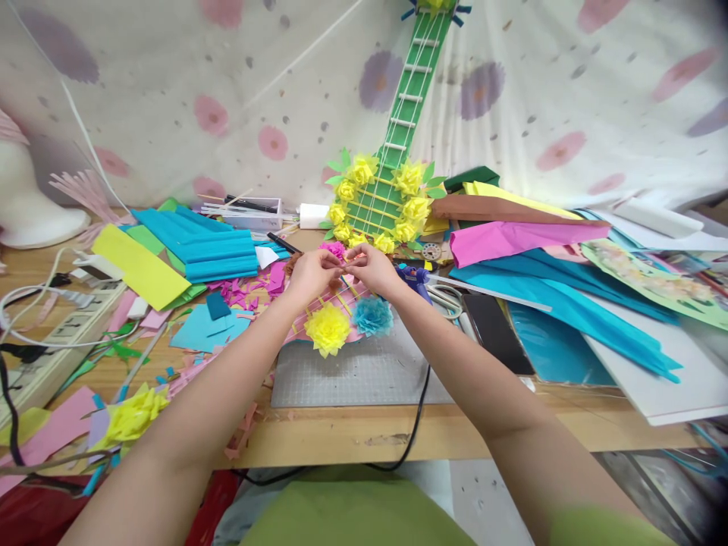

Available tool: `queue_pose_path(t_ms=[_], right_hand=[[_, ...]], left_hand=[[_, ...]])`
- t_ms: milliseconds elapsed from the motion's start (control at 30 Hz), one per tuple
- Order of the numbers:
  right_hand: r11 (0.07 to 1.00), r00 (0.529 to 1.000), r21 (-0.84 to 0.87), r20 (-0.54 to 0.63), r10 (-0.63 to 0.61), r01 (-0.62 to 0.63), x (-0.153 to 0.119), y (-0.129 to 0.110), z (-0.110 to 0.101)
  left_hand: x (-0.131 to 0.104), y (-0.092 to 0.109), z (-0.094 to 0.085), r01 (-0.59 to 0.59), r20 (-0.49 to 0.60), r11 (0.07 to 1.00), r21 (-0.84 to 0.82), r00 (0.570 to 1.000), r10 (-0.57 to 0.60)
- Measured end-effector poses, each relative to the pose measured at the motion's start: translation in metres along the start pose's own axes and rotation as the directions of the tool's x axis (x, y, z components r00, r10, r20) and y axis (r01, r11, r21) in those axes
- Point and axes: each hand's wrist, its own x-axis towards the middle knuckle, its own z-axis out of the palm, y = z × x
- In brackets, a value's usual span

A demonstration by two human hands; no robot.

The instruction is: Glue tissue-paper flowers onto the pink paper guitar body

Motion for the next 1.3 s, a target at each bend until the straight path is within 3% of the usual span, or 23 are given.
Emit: queue_pose_path(t_ms=[200,333,433,467,533,633,700,767,867,933,1033,1100,1167,1300], right_hand=[[0.998,1.000,0.062,-0.006,0.031,-0.030,-0.017,0.006,-0.026],[0.997,0.983,0.068,0.179,0.026,-0.039,-0.050,0.023,-0.069],[0.992,0.927,-0.073,0.355,0.121,-0.101,-0.075,0.044,-0.102],[0.978,0.915,-0.160,0.360,0.182,-0.132,-0.080,0.052,-0.110],[0.919,0.939,-0.343,0.207,0.274,-0.193,-0.084,0.068,-0.120],[0.827,0.972,-0.512,-0.150,0.182,-0.234,-0.072,0.086,-0.117],[0.814,0.972,-0.548,-0.223,0.080,-0.193,-0.060,0.093,-0.106],[0.824,0.977,-0.540,-0.201,0.074,-0.174,-0.049,0.097,-0.094],[0.854,0.960,-0.447,-0.207,0.190,-0.265,-0.041,0.102,-0.081],[0.896,0.941,-0.323,-0.249,0.229,-0.304,-0.039,0.106,-0.079],[0.963,0.905,-0.080,-0.370,0.211,-0.257,-0.039,0.105,-0.084],[0.980,0.890,0.093,-0.410,0.198,-0.175,-0.040,0.094,-0.090],[0.970,0.914,0.231,-0.372,0.161,-0.077,-0.043,0.074,-0.095],[0.982,0.986,0.189,-0.163,0.012,0.020,-0.051,0.028,-0.091]], left_hand=[[-0.004,-0.002,-0.006,0.043,-0.041,0.997,-0.063,0.998,-0.045],[-0.005,-0.003,-0.010,0.063,-0.085,0.985,-0.162,0.993,-0.077],[-0.008,-0.002,-0.010,0.076,-0.070,0.962,-0.263,0.993,-0.097],[-0.009,-0.002,-0.010,0.078,-0.063,0.954,-0.289,0.993,-0.101],[-0.013,-0.001,-0.008,0.080,-0.069,0.945,-0.317,0.992,-0.107],[-0.019,0.001,-0.007,0.082,-0.097,0.936,-0.342,0.988,-0.122],[-0.022,0.003,-0.006,0.098,-0.102,0.925,-0.367,0.984,-0.145],[-0.026,0.005,-0.006,0.108,-0.116,0.918,-0.383,0.980,-0.163],[-0.031,0.007,-0.007,0.081,-0.174,0.931,-0.355,0.973,-0.151],[-0.035,0.007,-0.007,0.076,-0.202,0.937,-0.341,0.967,-0.152],[-0.041,0.007,-0.007,0.112,-0.212,0.925,-0.363,0.957,-0.199],[-0.044,0.006,-0.007,0.123,-0.214,0.924,-0.362,0.954,-0.211],[-0.045,0.004,-0.006,0.118,-0.228,0.933,-0.339,0.952,-0.203],[-0.044,-0.001,-0.004,0.110,-0.281,0.943,-0.314,0.938,-0.203]])
